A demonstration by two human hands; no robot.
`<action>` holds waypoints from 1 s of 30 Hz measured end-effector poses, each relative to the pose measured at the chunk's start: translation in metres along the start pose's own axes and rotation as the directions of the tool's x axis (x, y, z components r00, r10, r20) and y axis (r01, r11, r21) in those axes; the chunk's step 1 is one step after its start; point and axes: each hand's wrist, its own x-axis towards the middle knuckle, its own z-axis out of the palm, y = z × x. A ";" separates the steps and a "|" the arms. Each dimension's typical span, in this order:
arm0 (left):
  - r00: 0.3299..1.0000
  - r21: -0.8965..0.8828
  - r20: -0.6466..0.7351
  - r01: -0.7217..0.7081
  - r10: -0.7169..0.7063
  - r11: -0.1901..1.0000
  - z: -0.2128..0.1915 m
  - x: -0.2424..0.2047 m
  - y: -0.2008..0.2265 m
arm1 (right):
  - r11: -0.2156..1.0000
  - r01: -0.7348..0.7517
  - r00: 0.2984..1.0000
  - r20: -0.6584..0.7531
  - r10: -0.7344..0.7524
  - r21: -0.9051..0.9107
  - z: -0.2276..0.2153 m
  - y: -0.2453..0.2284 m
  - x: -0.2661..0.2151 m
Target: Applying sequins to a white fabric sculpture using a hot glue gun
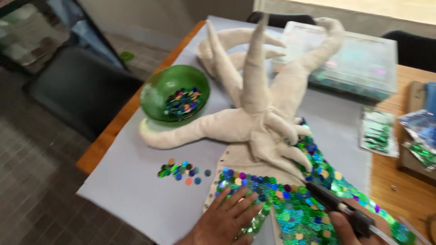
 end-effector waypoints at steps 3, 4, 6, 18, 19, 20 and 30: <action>0.977 -0.324 -0.167 0.076 -0.136 0.943 -0.054 -0.005 -0.012 | 0.999 -0.049 0.998 0.030 0.050 -0.023 -0.001 -0.009 -0.003; 0.876 -0.341 -0.418 0.096 -0.242 0.935 -0.071 -0.009 -0.016 | 0.998 -0.060 0.997 0.040 0.060 0.000 -0.002 -0.015 -0.007; 0.818 -0.216 -0.425 0.325 -0.388 0.921 -0.065 -0.038 -0.064 | 0.999 -0.054 0.997 0.056 0.054 -0.003 0.004 -0.018 -0.007; 0.636 -0.152 -0.104 0.750 -0.765 0.644 -0.099 -0.079 -0.139 | 0.993 -0.094 0.993 0.065 0.098 -0.069 0.018 -0.024 -0.010; 0.628 -0.156 -0.107 0.755 -0.771 0.637 -0.105 -0.074 -0.139 | 0.991 -0.106 0.992 0.060 0.111 -0.082 0.016 -0.022 -0.011; 0.633 -0.156 -0.109 0.751 -0.766 0.642 -0.110 -0.068 -0.136 | 0.991 -0.106 0.992 0.054 0.110 -0.079 0.015 -0.022 -0.011; 0.308 -0.479 0.126 0.851 -0.943 0.214 -0.148 -0.048 -0.102 | 0.994 -0.043 0.998 0.046 0.047 -0.096 0.004 -0.018 -0.005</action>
